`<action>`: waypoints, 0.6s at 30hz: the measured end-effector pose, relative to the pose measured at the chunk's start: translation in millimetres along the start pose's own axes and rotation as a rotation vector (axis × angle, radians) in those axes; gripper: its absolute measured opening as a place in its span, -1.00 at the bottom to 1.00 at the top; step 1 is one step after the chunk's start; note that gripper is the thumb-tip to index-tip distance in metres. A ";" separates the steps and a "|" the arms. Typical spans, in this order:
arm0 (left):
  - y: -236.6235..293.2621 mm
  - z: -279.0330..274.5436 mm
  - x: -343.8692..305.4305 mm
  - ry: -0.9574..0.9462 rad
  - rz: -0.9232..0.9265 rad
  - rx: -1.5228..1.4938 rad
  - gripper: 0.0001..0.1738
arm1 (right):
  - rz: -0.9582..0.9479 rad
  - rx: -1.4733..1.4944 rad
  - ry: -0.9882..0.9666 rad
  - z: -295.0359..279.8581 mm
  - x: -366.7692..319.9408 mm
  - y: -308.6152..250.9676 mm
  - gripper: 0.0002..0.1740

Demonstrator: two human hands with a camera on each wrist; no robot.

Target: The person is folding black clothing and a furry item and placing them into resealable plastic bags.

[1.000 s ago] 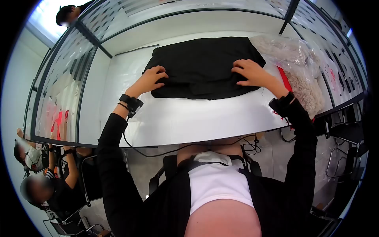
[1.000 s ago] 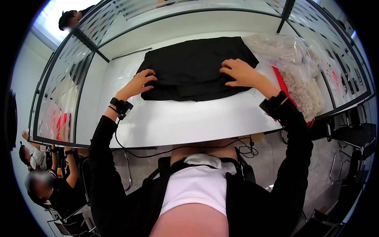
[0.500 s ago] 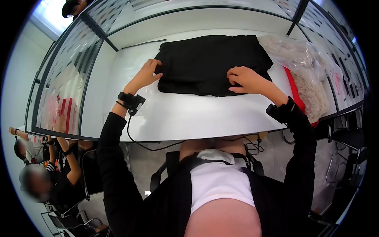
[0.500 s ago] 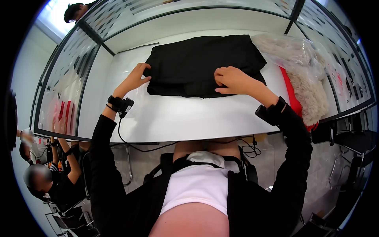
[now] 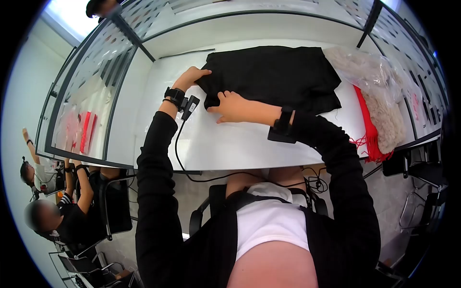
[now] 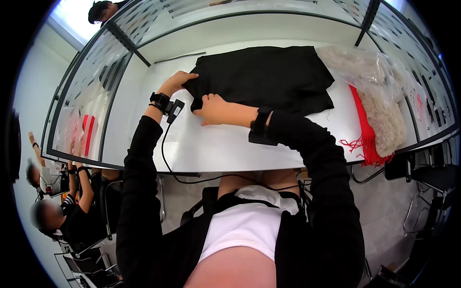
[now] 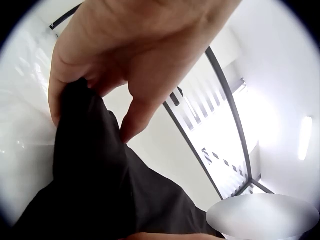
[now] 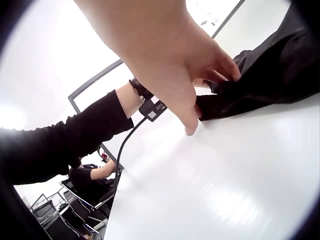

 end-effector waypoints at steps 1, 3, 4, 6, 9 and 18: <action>-2.4 1.5 3.4 -0.007 -0.012 -0.018 -0.45 | 0.031 -0.039 0.036 5.1 7.6 2.3 -0.55; -9.6 2.7 21.3 -0.013 0.009 0.072 -0.45 | 0.095 -0.113 0.102 15.9 16.3 5.5 -0.59; -3.9 4.2 20.2 0.005 0.024 0.055 -0.47 | 0.069 -0.181 0.189 13.6 16.2 6.1 -0.63; 4.7 8.3 16.9 0.005 -0.011 -0.043 -0.46 | 0.087 -0.204 0.231 15.6 21.1 12.2 -0.63; 24.9 10.0 -2.7 0.040 -0.118 -0.224 -0.37 | 0.082 -0.169 0.243 13.3 27.6 20.9 -0.64; 37.1 24.6 -17.2 -0.281 0.002 -0.535 -0.45 | -0.050 0.138 0.316 -17.7 9.3 12.0 -0.68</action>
Point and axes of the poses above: each hand's wrist, its own x-axis towards the middle knuckle, its own z-axis out of the palm, y = z × x, the point moved 6 cm from there along x, towards the middle knuckle, and after that the axes turned 8 degrees about y, right-handed, at the moved point
